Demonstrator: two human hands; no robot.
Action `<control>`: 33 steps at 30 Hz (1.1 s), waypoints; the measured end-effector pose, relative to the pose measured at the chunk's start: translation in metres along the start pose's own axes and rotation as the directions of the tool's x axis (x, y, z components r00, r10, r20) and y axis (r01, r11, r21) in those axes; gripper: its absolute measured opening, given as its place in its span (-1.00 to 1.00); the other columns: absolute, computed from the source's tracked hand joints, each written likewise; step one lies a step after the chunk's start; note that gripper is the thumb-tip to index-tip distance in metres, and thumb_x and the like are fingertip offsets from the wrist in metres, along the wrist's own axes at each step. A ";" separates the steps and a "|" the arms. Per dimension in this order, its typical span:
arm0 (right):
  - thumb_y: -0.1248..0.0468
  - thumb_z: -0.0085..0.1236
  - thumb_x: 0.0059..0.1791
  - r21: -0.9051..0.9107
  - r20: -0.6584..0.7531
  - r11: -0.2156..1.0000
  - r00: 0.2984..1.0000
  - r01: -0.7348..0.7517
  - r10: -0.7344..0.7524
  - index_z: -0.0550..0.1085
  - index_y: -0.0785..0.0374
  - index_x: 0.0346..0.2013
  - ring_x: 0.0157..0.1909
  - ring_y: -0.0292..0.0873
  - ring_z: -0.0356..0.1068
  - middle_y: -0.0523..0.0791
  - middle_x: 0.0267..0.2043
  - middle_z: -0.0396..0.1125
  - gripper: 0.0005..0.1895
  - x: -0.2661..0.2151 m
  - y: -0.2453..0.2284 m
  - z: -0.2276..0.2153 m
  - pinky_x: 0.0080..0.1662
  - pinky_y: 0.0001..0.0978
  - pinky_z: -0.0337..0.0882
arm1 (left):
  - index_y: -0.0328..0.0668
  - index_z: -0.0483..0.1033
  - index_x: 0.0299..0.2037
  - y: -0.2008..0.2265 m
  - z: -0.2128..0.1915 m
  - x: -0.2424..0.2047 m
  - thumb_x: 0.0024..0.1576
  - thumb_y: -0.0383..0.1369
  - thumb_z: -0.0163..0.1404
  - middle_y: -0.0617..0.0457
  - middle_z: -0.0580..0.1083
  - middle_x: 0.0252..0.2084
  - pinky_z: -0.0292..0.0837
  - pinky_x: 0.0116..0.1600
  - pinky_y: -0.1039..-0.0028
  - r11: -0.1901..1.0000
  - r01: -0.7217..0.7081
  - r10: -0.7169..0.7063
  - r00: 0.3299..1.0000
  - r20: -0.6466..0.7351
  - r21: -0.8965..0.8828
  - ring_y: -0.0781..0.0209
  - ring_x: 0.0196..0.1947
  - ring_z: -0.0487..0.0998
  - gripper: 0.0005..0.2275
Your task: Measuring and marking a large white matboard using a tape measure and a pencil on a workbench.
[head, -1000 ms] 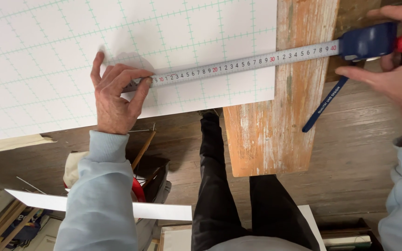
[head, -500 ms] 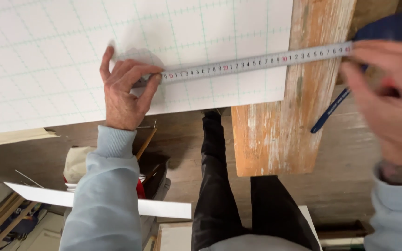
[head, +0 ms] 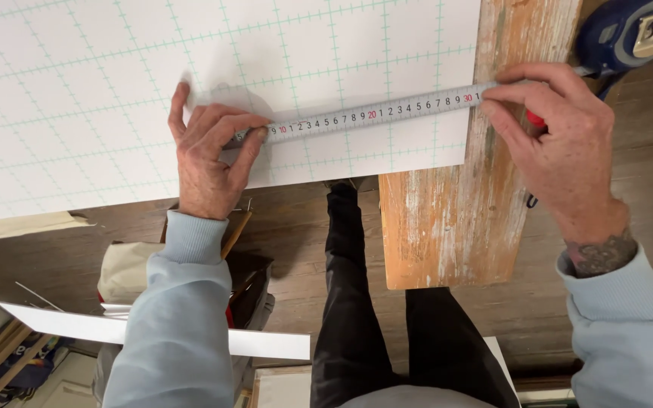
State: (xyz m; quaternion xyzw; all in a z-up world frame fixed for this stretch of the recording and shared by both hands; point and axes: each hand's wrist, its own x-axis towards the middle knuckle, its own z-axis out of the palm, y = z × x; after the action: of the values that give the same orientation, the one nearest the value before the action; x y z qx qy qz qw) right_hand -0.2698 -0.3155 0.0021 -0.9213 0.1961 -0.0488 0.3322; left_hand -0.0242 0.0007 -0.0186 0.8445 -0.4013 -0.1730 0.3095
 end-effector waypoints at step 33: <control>0.43 0.38 0.08 0.170 0.079 0.968 0.982 -0.185 0.173 0.56 0.40 0.06 -0.01 -0.14 0.54 0.06 0.14 0.35 -0.73 -0.045 -0.009 0.013 -0.02 -0.47 0.63 | -0.06 0.65 -0.12 0.012 0.023 -0.055 0.16 -0.51 0.31 0.17 0.50 -0.18 0.06 0.57 0.07 0.997 -0.032 0.040 0.993 -0.107 0.070 0.24 -0.11 0.52 -0.83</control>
State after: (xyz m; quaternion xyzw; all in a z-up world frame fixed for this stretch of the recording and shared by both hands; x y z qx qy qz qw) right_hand -0.3055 -0.2838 -0.0008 -0.8679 0.2626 -0.0063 0.4216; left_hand -0.0777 0.0285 -0.0256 0.8553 -0.4048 -0.1075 0.3050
